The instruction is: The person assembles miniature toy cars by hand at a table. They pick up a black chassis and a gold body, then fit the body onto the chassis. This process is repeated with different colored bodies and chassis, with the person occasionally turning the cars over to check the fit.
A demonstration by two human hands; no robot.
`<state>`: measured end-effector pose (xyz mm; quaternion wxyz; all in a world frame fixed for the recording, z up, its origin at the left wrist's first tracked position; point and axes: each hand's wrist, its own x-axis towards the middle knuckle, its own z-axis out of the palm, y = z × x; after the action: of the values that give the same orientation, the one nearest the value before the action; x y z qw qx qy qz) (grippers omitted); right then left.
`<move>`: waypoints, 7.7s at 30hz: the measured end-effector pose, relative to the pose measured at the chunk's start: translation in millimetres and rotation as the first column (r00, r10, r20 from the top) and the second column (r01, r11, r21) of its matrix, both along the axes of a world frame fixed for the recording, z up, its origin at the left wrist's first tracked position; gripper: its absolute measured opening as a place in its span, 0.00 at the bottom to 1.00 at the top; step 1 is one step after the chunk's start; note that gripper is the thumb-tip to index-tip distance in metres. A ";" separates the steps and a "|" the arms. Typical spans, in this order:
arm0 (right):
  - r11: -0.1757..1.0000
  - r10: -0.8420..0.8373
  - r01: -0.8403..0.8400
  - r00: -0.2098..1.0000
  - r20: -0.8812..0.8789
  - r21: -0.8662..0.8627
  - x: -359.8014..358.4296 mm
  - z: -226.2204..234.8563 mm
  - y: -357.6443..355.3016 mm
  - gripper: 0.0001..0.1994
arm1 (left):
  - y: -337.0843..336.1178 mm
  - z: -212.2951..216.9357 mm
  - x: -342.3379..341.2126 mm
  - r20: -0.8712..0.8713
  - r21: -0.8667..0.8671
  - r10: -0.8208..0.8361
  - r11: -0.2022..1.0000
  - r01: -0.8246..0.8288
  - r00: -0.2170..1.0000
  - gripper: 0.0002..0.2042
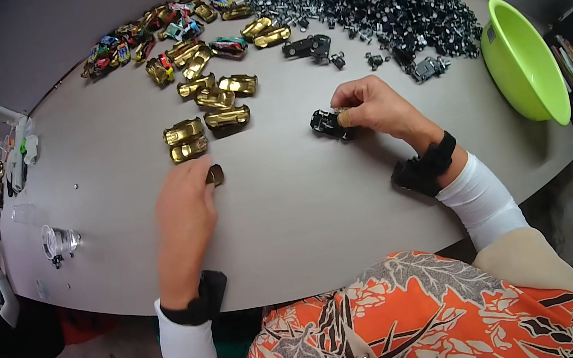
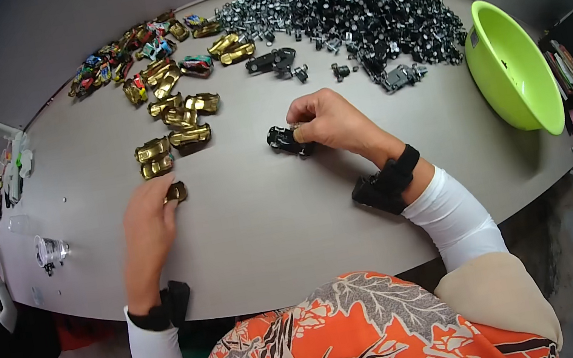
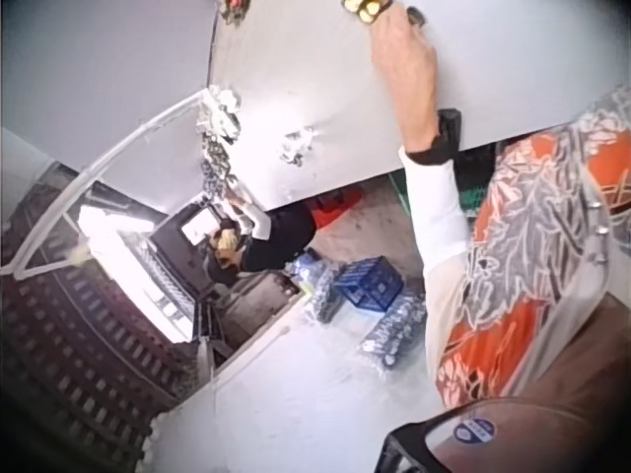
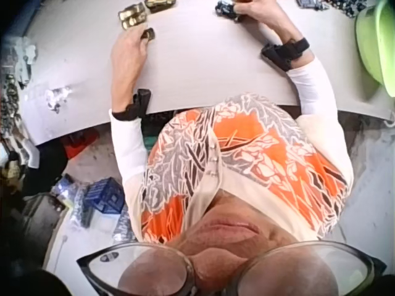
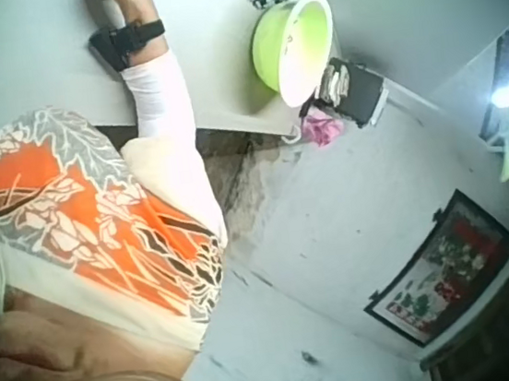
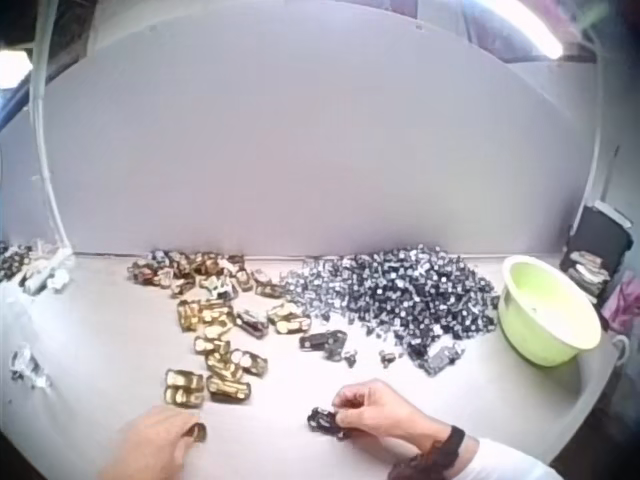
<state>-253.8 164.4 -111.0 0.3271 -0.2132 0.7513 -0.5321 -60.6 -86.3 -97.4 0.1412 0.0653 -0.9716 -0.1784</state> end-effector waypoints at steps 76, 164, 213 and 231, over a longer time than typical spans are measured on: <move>0.821 -0.137 0.232 0.967 0.215 -0.522 79.0 20.6 31.6 0.20 | 101.4 -11.0 -64.8 -0.065 0.976 -0.361 -0.219 -0.017 0.930 0.24; 0.917 -0.266 0.037 0.797 -0.542 -0.397 85.9 22.4 34.0 0.12 | 121.1 1.9 -47.7 -0.254 0.907 -0.389 0.223 0.358 0.885 0.19; 0.929 -0.043 0.000 0.993 -0.107 -0.371 72.5 17.5 50.8 0.01 | 114.7 -10.2 -40.9 0.082 0.993 -0.205 -0.063 -0.096 0.975 0.14; 0.919 0.114 -0.082 0.992 0.061 -0.384 70.1 18.2 37.8 0.02 | 103.0 -15.5 -34.9 -0.014 0.996 -0.236 -0.086 -0.007 0.972 0.15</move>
<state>-183.7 202.2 -92.8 0.3364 -0.2879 0.6078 -0.6591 -95.5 16.7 -112.8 -0.0489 0.0789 -0.5385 -0.8375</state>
